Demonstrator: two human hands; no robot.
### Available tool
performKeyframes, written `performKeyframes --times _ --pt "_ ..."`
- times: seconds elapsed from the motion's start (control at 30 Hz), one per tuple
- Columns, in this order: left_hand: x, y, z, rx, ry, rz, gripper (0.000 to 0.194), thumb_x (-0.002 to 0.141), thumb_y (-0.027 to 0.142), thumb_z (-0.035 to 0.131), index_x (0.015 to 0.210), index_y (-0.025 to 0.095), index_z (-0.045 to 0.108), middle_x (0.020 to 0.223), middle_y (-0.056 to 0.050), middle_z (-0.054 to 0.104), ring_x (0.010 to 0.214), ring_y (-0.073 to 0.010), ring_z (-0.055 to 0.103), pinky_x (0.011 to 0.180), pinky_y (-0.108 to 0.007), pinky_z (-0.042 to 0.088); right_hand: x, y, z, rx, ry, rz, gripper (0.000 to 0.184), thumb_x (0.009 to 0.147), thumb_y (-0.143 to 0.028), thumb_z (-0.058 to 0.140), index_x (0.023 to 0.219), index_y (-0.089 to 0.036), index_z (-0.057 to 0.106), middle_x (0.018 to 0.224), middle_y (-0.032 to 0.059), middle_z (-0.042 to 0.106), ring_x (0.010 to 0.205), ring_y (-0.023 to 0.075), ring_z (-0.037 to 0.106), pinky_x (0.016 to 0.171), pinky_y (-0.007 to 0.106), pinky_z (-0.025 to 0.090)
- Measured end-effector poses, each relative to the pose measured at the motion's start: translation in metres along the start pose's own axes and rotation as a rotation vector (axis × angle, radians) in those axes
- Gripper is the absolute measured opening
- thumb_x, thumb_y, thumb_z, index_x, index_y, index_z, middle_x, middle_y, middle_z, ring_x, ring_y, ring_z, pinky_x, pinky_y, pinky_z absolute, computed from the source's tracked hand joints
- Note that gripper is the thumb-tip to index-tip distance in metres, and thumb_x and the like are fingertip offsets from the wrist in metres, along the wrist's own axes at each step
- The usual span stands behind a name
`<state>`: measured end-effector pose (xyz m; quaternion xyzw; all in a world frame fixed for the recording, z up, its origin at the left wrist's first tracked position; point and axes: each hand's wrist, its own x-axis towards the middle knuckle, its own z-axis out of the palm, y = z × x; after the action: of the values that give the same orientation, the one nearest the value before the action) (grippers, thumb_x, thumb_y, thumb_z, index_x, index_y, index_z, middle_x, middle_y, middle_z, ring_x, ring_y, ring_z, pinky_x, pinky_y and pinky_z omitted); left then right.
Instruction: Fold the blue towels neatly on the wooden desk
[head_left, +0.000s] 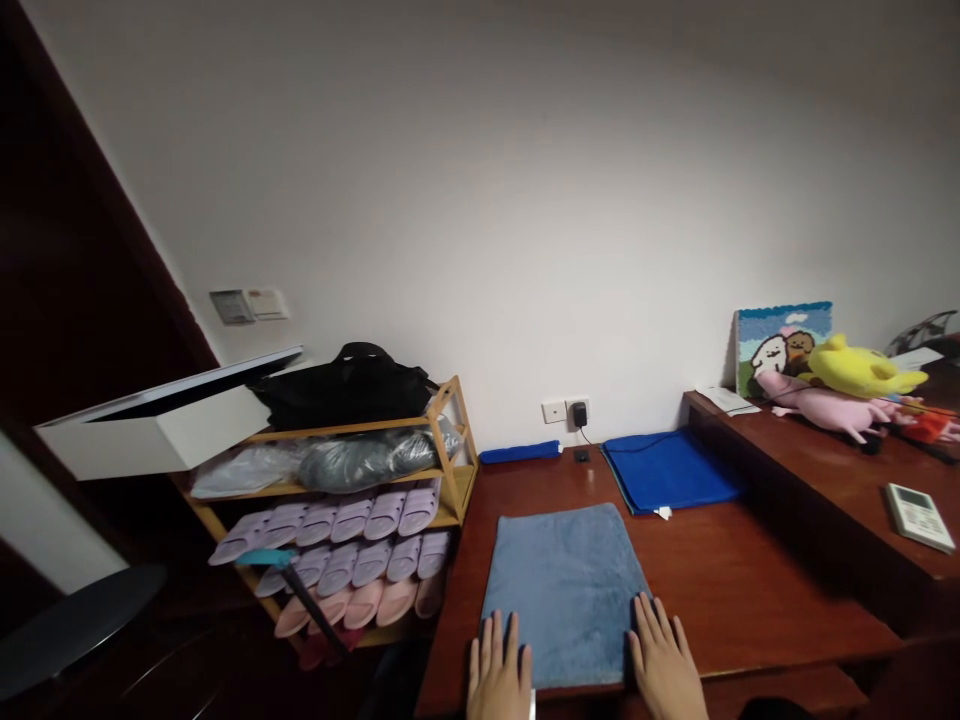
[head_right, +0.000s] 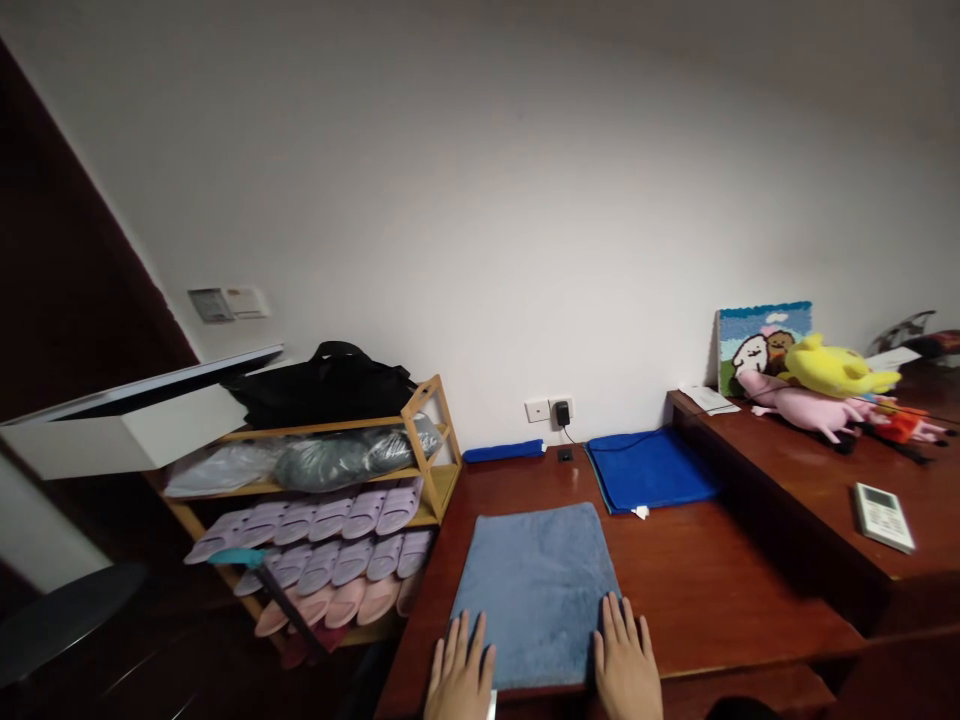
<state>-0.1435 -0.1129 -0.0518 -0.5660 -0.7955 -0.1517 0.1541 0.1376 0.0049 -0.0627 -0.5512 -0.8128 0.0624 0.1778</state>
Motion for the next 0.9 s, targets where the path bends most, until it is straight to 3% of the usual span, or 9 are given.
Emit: performKeyframes --times 0.17,0.27,0.33,0.43,0.53,0.63,0.77,0.9 --pt "0.024 0.083 -0.011 -0.152 -0.074 0.204 0.056 0.106 0.034 0.042 0.162 0.036 0.037 0.17 0.0 0.038 0.154 -0.029 0.043 0.125 -0.053 0.042 0.014 -0.026 -0.001 0.019 -0.002 -0.023 0.062 0.104 -0.045 0.031 0.157 -0.021 0.052 0.166 0.007 0.042 0.157 0.0332 0.035 0.128 0.061 0.028" --pt "0.026 0.107 0.002 -0.184 -0.108 0.218 0.055 0.105 0.041 0.047 0.16 0.038 0.042 0.168 0.0 0.042 0.152 -0.03 0.047 0.124 -0.052 0.043 0.012 -0.023 0.008 0.038 -0.005 -0.049 0.061 0.102 -0.043 0.034 0.156 -0.023 0.053 0.165 0.007 0.043 0.156 0.0339 0.037 0.127 0.063 0.029" --pt "0.022 0.099 0.014 -0.152 -0.095 0.142 0.054 0.104 0.043 0.049 0.157 0.036 0.048 0.165 -0.002 0.047 0.15 -0.0319 0.049 0.123 -0.054 0.044 0.01 -0.018 0.012 0.043 0.01 -0.053 0.06 0.102 -0.045 0.035 0.156 -0.026 0.053 0.165 0.0052 0.043 0.155 0.0337 0.038 0.126 0.063 0.03" --pt "0.011 0.063 0.023 -0.083 -0.05 -0.001 0.055 0.102 0.042 0.048 0.156 0.031 0.053 0.164 -0.005 0.05 0.151 -0.0335 0.048 0.124 -0.056 0.042 0.007 -0.015 0.011 0.036 0.014 -0.044 0.06 0.103 -0.048 0.034 0.158 -0.028 0.05 0.166 0.0028 0.041 0.157 0.0328 0.035 0.126 0.062 0.031" --pt "0.0 0.022 0.019 -0.026 -0.035 -0.131 0.06 0.101 0.044 0.045 0.156 0.021 0.054 0.164 -0.012 0.049 0.153 -0.0351 0.044 0.125 -0.056 0.038 0.006 -0.017 0.007 0.027 -0.002 -0.031 0.062 0.104 -0.05 0.032 0.159 -0.026 0.049 0.167 0.0029 0.04 0.158 0.0324 0.033 0.127 0.061 0.029" --pt "-0.007 -0.005 0.013 -0.019 -0.022 -0.219 0.066 0.1 0.046 0.043 0.158 0.015 0.05 0.164 -0.016 0.049 0.153 -0.0365 0.043 0.125 -0.058 0.038 0.004 -0.014 0.009 0.041 -0.003 -0.032 0.063 0.103 -0.05 0.032 0.158 -0.024 0.05 0.166 0.0045 0.043 0.157 0.032 0.035 0.128 0.059 0.029" --pt "-0.009 -0.013 0.015 -0.015 0.013 -0.249 0.067 0.098 0.045 0.04 0.159 0.017 0.048 0.16 -0.014 0.055 0.15 -0.0338 0.048 0.122 -0.056 0.041 0.005 -0.004 0.012 0.043 -0.005 -0.04 0.063 0.103 -0.05 0.031 0.156 -0.024 0.054 0.165 0.0058 0.045 0.156 0.0325 0.038 0.127 0.06 0.031" --pt "-0.01 -0.012 0.022 0.001 0.049 -0.242 0.067 0.098 0.049 0.038 0.157 0.02 0.052 0.155 -0.011 0.061 0.147 -0.0329 0.052 0.121 -0.055 0.043 0.019 0.0 -0.002 -0.004 -0.02 -0.01 0.064 0.103 -0.049 0.028 0.154 -0.024 0.057 0.164 0.0058 0.046 0.155 0.0334 0.039 0.126 0.062 0.03"
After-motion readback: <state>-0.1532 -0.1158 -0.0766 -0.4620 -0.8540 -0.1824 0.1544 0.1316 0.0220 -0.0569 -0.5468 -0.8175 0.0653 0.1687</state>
